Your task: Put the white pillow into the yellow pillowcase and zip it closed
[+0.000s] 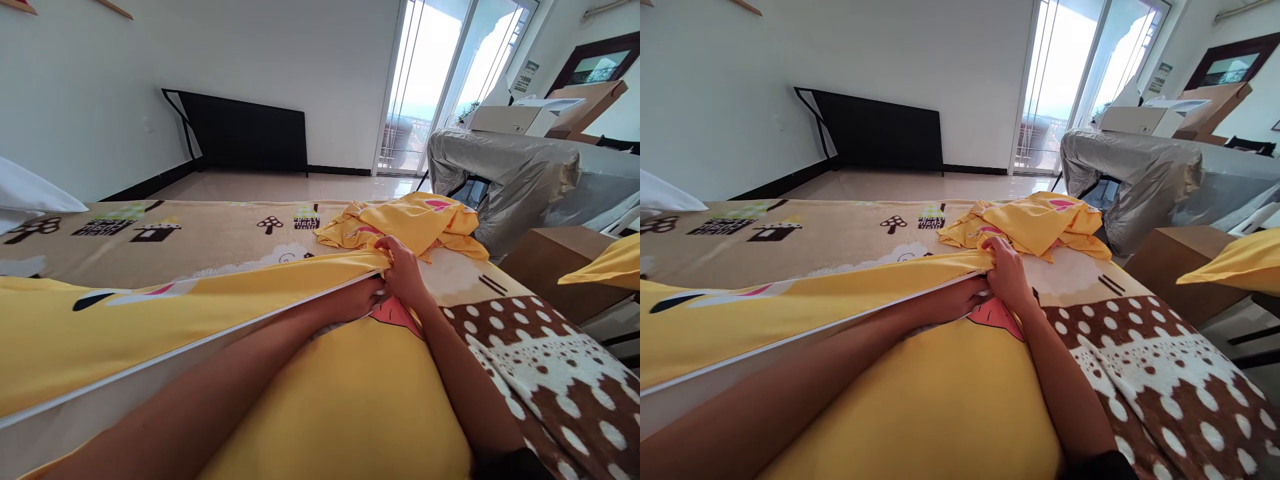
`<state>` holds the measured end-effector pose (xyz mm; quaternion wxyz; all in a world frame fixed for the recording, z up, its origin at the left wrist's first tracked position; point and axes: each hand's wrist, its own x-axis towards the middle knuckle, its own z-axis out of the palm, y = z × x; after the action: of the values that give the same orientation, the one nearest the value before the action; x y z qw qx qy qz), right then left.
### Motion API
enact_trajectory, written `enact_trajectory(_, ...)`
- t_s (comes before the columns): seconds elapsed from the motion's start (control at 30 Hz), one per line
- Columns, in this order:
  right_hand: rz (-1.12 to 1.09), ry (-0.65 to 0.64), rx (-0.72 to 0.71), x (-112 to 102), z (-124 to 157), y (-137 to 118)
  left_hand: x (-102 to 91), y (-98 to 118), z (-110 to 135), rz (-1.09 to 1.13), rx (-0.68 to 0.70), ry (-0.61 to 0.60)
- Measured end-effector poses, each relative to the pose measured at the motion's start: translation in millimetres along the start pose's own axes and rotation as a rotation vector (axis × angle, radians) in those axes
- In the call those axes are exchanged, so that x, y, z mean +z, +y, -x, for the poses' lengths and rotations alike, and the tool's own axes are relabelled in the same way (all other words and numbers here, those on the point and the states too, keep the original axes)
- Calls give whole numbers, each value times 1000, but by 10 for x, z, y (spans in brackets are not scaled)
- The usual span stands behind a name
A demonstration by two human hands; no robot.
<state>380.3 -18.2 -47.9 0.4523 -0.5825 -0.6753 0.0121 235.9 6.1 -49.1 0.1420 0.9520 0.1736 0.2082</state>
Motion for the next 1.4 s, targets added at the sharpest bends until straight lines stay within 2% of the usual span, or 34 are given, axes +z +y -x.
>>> enact_trajectory(0.2,-129,19,25,-27,-4,-20,-47,88,12,-39,-69,92)
enact_trajectory(0.33,-212,5,84,-22,3,-17,-26,82,-10,-70,-59,67)
enact_trajectory(0.43,-188,38,73,-15,12,-30,16,63,-24,-40,-74,62)
enact_trajectory(0.6,-143,70,56,-3,14,-38,69,12,-11,-18,-150,133)
enact_trajectory(0.73,-136,-7,45,-6,-2,6,94,-20,-18,-26,-205,88)
enact_trajectory(0.83,-64,-72,85,-13,-6,14,131,-45,-45,27,-221,102)
enact_trajectory(1.03,148,6,90,17,17,-48,155,-72,-66,60,-205,108)
enact_trajectory(1.2,57,-8,4,29,22,-42,116,-47,-59,52,-209,112)
enact_trajectory(1.4,80,-84,70,37,34,6,109,7,-75,79,-202,98)
